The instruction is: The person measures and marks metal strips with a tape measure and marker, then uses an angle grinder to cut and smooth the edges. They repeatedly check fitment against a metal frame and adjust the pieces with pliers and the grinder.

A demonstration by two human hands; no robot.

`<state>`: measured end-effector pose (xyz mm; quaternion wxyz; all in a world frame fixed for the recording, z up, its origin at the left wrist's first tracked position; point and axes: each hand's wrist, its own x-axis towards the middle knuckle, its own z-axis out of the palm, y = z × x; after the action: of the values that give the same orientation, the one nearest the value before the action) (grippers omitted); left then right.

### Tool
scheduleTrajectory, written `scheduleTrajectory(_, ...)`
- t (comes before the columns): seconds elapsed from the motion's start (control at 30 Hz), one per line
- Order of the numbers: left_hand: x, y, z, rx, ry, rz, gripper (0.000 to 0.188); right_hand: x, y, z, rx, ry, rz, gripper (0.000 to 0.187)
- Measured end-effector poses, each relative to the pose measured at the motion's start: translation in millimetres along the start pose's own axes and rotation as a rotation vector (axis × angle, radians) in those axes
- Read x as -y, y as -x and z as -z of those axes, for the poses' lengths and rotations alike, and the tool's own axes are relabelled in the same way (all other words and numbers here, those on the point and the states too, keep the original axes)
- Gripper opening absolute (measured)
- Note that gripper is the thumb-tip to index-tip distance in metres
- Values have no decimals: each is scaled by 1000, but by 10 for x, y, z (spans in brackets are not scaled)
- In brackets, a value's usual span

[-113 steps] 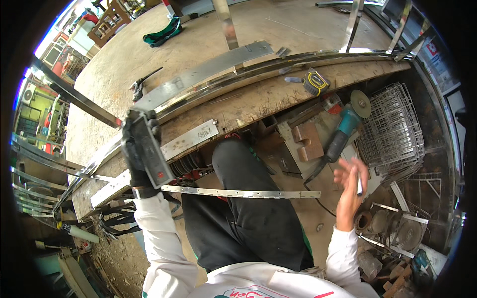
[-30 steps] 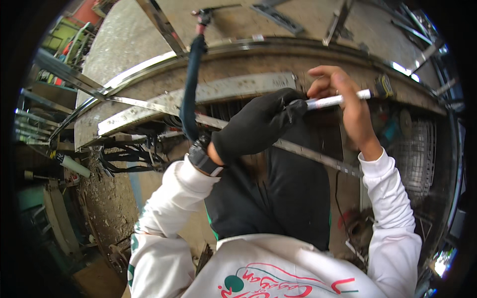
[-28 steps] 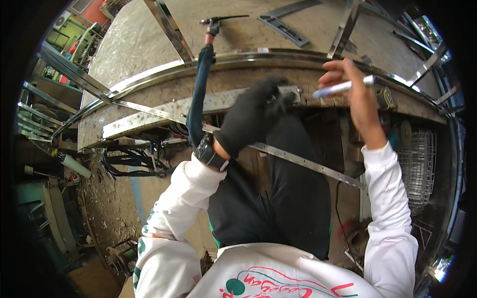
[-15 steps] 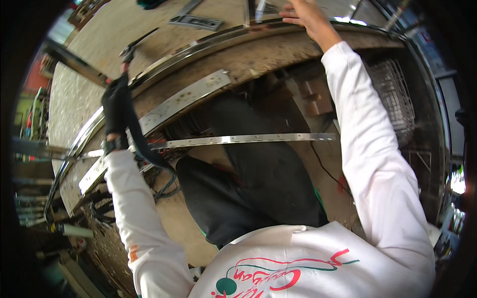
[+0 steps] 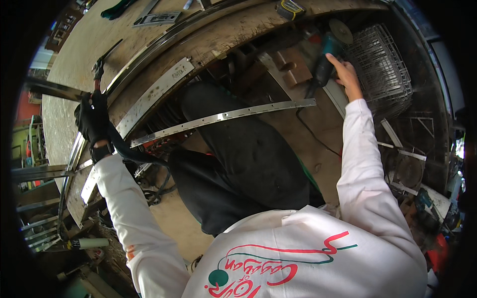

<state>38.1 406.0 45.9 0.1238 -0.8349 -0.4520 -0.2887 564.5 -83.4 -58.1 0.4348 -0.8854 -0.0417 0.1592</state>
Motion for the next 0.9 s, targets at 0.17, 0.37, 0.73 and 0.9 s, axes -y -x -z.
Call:
scheduleTrajectory(0.17,-1354,517,538,398,633,-170,47,29,-212,-326,3,115,5,93)
scheduleTrajectory(0.37,-2365,1076,712,828,664,-485,53,-13,-312,-219,39,7,-12,68)
scheduleTrajectory(0.73,-2595,777,-5,540,675,-585,39,-728,1327,760,508,-558,-128,71)
scheduleTrajectory(0.9,-3046,680,-338,562,692,-602,30,-823,1874,998,477,-580,-36,81)
